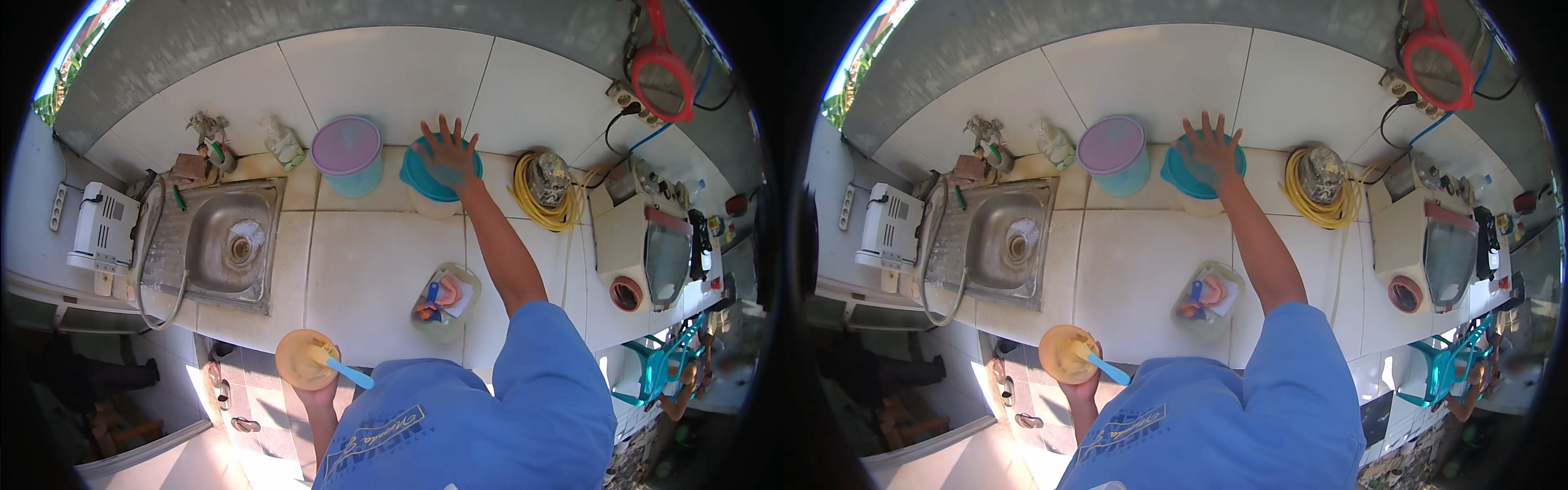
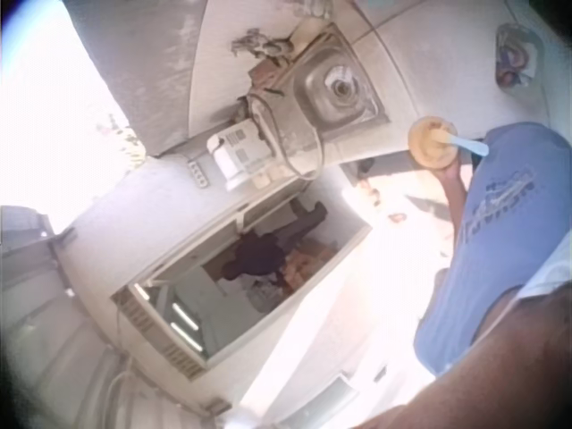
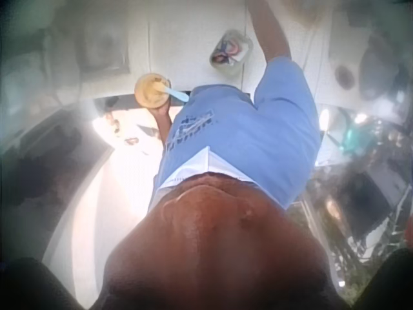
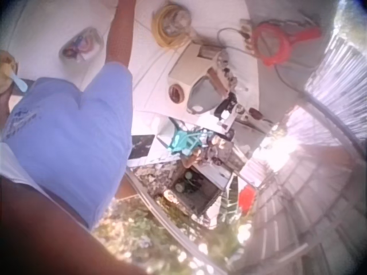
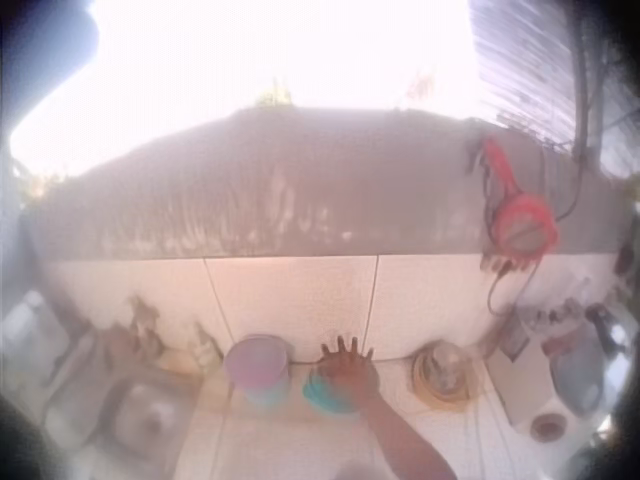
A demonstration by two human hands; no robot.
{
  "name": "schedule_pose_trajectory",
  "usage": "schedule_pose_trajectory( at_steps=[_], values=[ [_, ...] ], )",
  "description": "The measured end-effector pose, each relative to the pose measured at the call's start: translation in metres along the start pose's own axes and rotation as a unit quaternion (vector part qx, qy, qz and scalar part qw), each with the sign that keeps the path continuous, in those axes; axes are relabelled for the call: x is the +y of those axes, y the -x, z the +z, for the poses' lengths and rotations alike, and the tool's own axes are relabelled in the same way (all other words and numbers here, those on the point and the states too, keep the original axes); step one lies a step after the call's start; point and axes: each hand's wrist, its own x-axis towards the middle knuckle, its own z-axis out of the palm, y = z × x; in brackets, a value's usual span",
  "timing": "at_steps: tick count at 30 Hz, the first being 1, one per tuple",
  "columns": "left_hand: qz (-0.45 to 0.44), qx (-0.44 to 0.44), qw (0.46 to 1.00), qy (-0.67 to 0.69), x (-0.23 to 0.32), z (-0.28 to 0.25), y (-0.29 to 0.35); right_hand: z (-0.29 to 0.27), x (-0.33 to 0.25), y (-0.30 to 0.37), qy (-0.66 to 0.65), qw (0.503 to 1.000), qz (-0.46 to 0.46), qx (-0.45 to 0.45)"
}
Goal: The person scoops a yellow substance from a large container into a smaller bowl using a pink scoop. They then stir the substance in the bowl with a blue spoon, occasionally rinsing the spoon in the sink. Finally, they transfer some of the mixture onto a small blue toy figure.
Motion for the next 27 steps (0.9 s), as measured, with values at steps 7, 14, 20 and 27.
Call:
schedule_pose_trajectory(
  at_steps=[7,14,20,27],
  values=[
    [0.011,0.001,1.0,-0.013,0.002,-0.01,0.006,-0.05,-0.079,0.036,-0.207,0.971,-0.075,0.099],
    [0.009,-0.002,0.997,-0.082,-0.005,-0.006,0.007,-0.213,-0.18,0.206,-0.752,0.284,-0.455,-0.382],
    [-0.07,-0.004,0.998,-0.011,-0.007,-0.008,-0.004,-0.244,-0.205,0.245,-0.792,0.109,-0.482,-0.359],
    [-0.061,-0.05,0.995,-0.058,-0.014,-0.014,-0.003,-0.237,-0.228,0.244,-0.665,0.212,-0.474,-0.537]
  ],
)
